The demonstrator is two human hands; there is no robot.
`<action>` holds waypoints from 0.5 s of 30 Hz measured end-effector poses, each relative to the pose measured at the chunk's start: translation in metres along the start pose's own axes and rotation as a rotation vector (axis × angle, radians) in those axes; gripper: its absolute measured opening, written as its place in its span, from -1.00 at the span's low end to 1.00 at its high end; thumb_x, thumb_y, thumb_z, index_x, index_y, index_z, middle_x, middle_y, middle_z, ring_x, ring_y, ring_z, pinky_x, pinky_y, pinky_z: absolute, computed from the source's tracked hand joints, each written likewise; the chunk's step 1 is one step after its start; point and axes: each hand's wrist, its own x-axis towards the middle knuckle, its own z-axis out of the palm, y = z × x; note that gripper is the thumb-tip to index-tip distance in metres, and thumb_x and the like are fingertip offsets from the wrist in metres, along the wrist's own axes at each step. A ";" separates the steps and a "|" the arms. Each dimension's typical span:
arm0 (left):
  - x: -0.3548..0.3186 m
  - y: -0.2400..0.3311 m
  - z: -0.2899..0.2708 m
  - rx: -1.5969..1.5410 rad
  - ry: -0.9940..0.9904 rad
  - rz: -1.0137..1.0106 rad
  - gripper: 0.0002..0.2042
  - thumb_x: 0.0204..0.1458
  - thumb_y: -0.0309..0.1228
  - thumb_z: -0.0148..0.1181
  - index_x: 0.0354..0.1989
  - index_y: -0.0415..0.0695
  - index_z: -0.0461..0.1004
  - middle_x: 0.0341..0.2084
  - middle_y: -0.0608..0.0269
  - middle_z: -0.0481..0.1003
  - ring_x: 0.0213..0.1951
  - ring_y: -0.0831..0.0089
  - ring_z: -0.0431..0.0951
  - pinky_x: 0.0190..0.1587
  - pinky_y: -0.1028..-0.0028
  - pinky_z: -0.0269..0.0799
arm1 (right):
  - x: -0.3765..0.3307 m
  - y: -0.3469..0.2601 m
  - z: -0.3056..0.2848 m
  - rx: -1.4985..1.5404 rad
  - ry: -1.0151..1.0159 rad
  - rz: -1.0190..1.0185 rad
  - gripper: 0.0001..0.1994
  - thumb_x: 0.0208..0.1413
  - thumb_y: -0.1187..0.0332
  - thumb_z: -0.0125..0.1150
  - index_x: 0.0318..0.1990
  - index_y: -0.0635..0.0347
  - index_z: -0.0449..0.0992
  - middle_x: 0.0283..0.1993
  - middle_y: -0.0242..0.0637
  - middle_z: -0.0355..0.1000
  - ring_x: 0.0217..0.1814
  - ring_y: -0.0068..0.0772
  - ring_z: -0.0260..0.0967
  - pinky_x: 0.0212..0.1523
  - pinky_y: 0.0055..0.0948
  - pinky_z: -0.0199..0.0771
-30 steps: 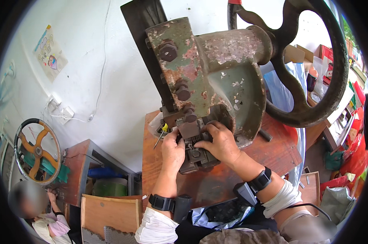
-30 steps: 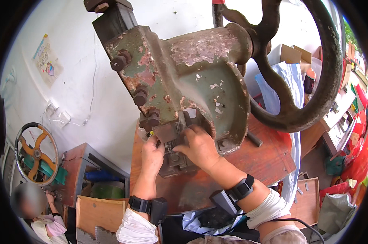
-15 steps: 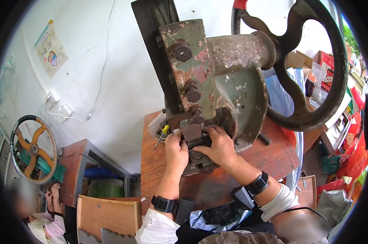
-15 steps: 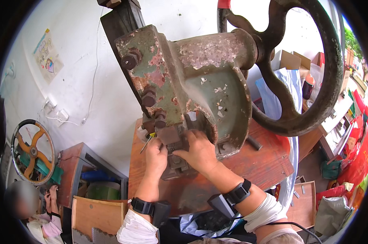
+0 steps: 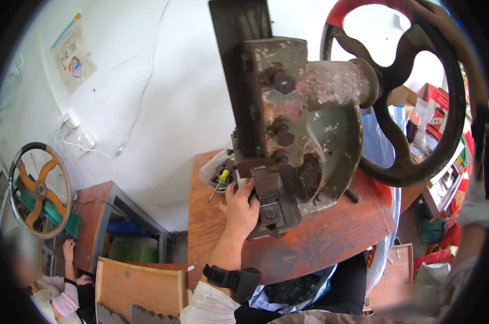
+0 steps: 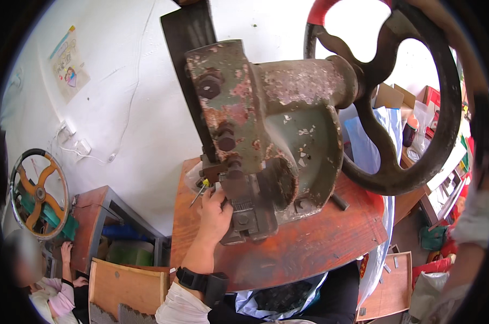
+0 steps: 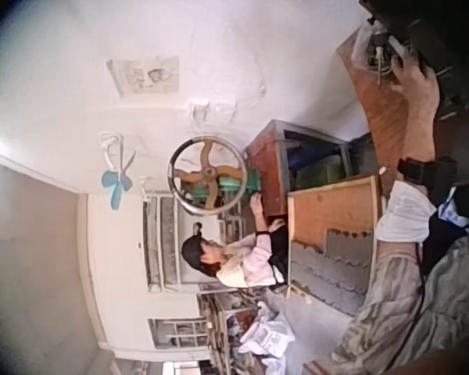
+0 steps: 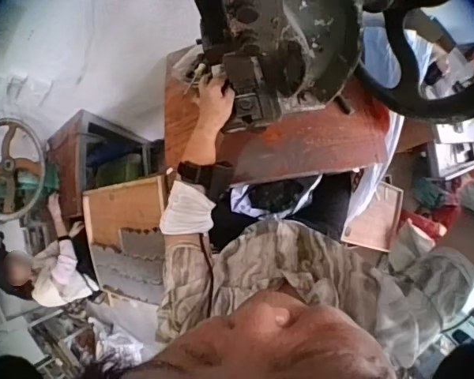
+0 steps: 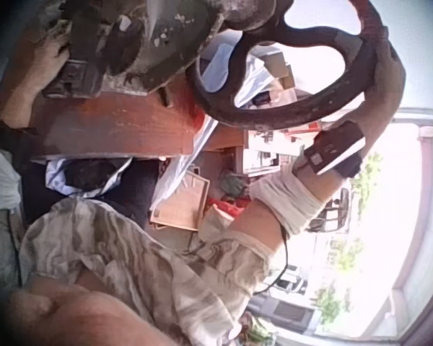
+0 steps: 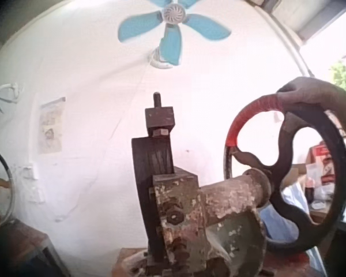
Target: Repeatedly operating a manual metal press to form or cut small metal pieces.
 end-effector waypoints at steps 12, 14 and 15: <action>-0.001 -0.025 -0.004 -0.021 -0.061 -0.023 -0.62 0.03 -0.41 0.03 0.08 -0.05 0.40 0.12 0.34 0.36 0.18 0.10 0.20 0.00 -0.37 0.03 | -0.250 0.162 0.234 -0.233 0.728 -0.055 -0.60 0.00 0.32 0.24 -0.02 0.38 0.42 -0.17 -0.19 0.46 -0.14 -0.36 0.43 -0.01 -0.39 0.37; -0.002 -0.026 -0.011 -0.018 -0.123 -0.035 -0.65 0.03 -0.40 0.02 0.03 -0.08 0.44 0.12 0.38 0.35 0.14 0.15 0.24 -0.03 -0.34 0.08 | -0.248 0.154 0.241 0.094 0.762 0.030 -0.57 -0.02 0.32 0.26 -0.01 0.37 0.41 -0.19 -0.22 0.45 -0.15 -0.38 0.42 -0.01 -0.41 0.36; -0.001 -0.024 -0.009 -0.012 -0.130 -0.041 -0.65 0.03 -0.40 0.02 0.03 -0.08 0.44 0.12 0.38 0.35 0.14 0.15 0.24 -0.03 -0.34 0.08 | -0.244 0.156 0.242 0.418 0.792 0.121 -0.55 -0.03 0.31 0.28 0.00 0.37 0.40 -0.20 -0.25 0.44 -0.16 -0.40 0.41 -0.01 -0.44 0.34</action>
